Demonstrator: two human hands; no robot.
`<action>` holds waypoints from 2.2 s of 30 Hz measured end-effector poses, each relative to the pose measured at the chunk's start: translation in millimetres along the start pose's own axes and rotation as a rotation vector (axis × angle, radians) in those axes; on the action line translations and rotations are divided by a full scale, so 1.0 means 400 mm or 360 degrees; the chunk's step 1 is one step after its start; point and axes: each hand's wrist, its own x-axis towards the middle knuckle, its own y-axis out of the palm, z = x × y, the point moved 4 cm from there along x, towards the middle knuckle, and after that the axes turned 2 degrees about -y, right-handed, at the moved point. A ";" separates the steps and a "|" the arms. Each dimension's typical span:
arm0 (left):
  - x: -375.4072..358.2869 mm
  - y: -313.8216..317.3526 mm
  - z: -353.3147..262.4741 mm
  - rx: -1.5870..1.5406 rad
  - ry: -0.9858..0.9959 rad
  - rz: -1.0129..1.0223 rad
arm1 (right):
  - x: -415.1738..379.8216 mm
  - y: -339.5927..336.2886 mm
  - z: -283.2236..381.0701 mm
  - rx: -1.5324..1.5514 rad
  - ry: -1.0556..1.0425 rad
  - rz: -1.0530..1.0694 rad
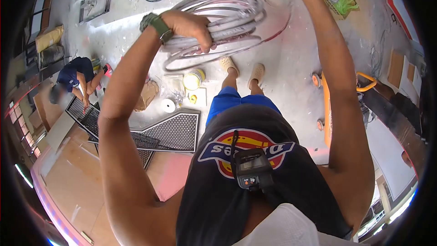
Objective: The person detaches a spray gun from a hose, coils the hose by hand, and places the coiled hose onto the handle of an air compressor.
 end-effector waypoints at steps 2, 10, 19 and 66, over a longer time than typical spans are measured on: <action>0.058 -0.014 -0.068 -0.0215 -0.0726 0.0131 | -0.027 0.153 0.012 0.0244 0.0230 0.0857; 0.160 -0.051 -0.182 0.0365 -0.0833 -0.0034 | -0.355 0.235 0.040 0.1609 0.1211 0.1723; 0.158 -0.073 -0.224 0.1131 -0.0630 -0.0826 | -0.379 0.179 0.040 0.1494 0.1297 0.1248; 0.189 0.058 -0.408 -0.2610 0.2194 -0.0753 | -1.171 -0.016 -0.623 -0.0762 0.1685 -0.0387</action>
